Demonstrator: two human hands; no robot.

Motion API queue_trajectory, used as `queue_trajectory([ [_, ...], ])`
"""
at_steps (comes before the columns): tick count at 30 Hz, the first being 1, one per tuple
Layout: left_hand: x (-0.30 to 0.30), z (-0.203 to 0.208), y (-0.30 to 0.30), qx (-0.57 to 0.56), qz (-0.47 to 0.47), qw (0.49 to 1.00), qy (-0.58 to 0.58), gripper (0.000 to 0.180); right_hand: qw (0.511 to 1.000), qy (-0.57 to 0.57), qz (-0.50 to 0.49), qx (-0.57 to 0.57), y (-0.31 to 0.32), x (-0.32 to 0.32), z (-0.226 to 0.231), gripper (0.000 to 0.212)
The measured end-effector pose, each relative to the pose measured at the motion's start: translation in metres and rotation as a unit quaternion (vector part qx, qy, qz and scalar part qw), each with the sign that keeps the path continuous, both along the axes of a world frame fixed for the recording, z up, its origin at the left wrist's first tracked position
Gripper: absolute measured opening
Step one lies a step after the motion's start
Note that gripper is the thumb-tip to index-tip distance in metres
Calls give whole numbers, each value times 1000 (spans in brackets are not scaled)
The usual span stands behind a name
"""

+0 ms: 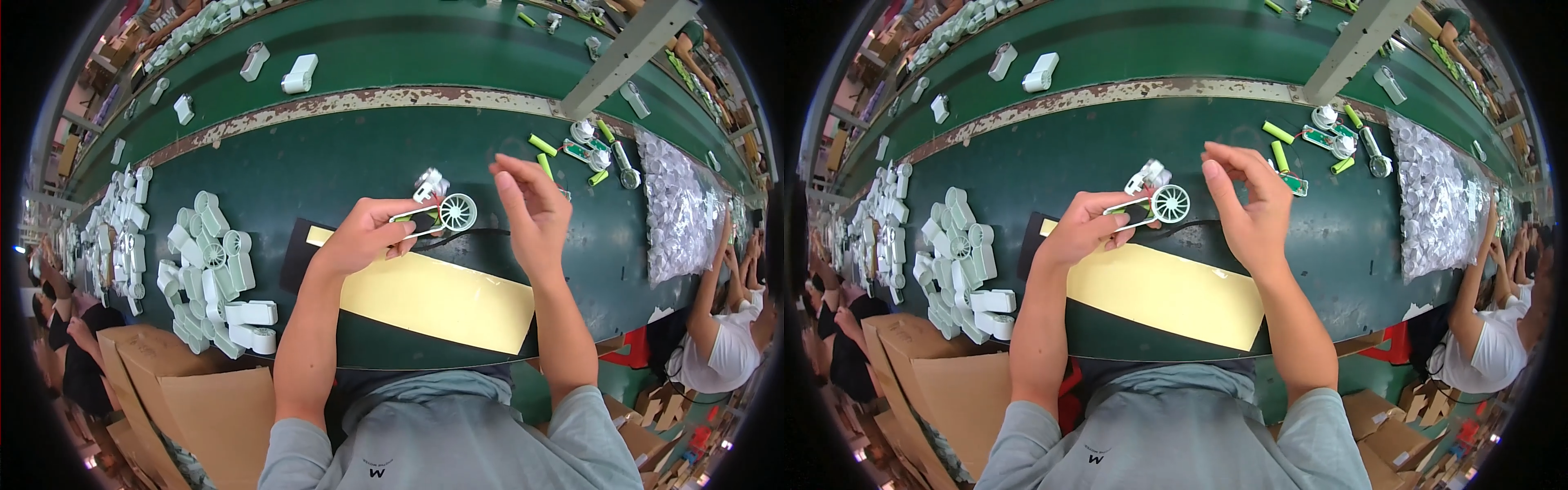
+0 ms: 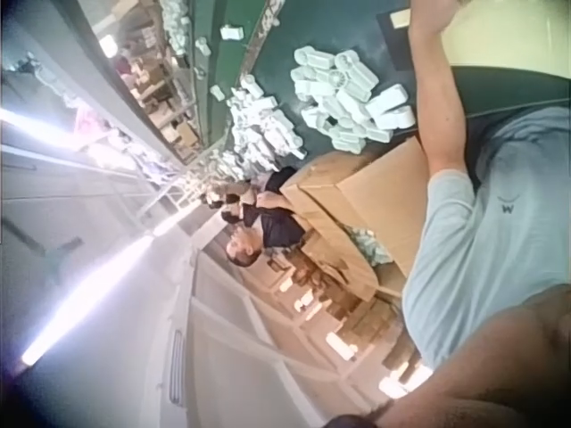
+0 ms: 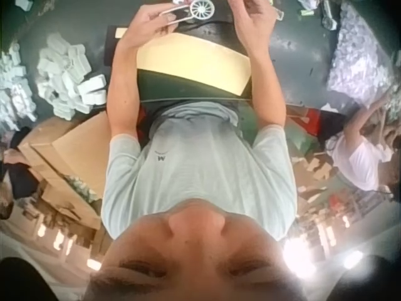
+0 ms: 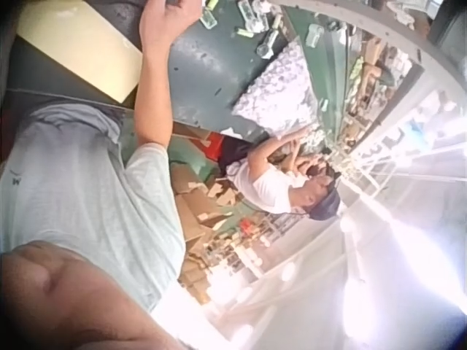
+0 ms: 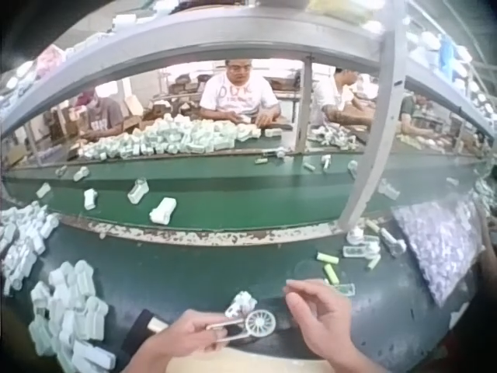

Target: The person assembles small handheld fans by hand, connecting plastic housings, fan blades, motors, and other plastic components.

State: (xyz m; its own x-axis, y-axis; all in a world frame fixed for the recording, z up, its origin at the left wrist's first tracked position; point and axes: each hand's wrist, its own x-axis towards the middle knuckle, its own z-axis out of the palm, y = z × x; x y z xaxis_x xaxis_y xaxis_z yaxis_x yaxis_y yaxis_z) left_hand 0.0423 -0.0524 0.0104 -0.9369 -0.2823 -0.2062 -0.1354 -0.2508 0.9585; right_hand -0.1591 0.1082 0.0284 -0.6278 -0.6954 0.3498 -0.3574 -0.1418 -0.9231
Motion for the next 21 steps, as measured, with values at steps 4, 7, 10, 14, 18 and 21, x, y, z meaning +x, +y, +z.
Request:
queue_trajectory([
  [4, 0, 5, 11, 185, -4, 978, 100, 44, 984, -124, 128, 27, -7, 7, -8, 38],
  [7, 0, -2, 17, 179, 20, 978, 107, 43, 944, -222, 225, 99, -8, 11, -11, 56],
  [10, -1, -3, 16, 154, 16, 981, 120, 40, 878, -364, 276, 142, -6, 6, -6, 49],
  [14, -4, 8, 16, 139, 45, 987, 71, 35, 919, -307, 222, 112, -5, -3, -9, 32],
  [18, -7, 3, 13, 103, 77, 992, 3, 32, 984, -108, 143, 9, -6, -4, -6, 22],
  [21, -10, 2, 15, 79, 94, 991, -50, 27, 991, -11, 134, 4, -5, 2, 1, 19],
])
